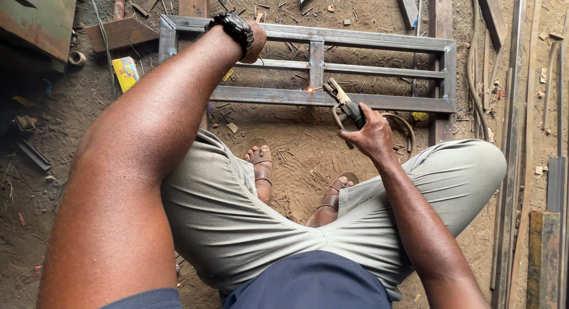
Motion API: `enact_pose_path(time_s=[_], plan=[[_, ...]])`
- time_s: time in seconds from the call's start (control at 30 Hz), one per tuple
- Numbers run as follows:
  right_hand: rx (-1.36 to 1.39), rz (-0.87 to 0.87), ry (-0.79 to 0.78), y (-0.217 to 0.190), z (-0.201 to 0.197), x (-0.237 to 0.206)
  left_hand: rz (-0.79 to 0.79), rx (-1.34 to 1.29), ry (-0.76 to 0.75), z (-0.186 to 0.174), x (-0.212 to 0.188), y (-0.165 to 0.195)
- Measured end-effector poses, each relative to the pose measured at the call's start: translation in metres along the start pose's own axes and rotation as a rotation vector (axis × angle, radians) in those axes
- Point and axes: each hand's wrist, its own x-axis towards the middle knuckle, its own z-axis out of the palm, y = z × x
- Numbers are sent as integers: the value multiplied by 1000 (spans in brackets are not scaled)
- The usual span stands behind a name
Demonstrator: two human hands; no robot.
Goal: The person sits on the ground and uses a welding torch to join metal bars into a rectangular frame. They hold the frame steady with one hand while applying the welding torch with the other, creating bright sparks as they weld along the joints.
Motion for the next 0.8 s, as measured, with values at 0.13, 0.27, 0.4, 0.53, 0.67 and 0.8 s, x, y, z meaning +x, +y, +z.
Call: enact_pose_path(time_s=[0.13,0.27,0.4,0.53,0.67,0.8], plan=[[18,-24,16,1,1,0,2,-2,-13,-3,-2,0],[21,-39,22,2,0,-1,2,-26,7,-5,-4,0],[28,-19,10,1,0,-1,-2,-64,20,-4,-6,-1],[-6,-40,38,-5,-4,-2,-6,-71,18,-2,-7,0],[-113,-80,-21,-17,-13,-7,13,-21,35,-4,-7,1],[-411,-307,-35,-29,-17,-14,10,-54,7,-4,-7,0]])
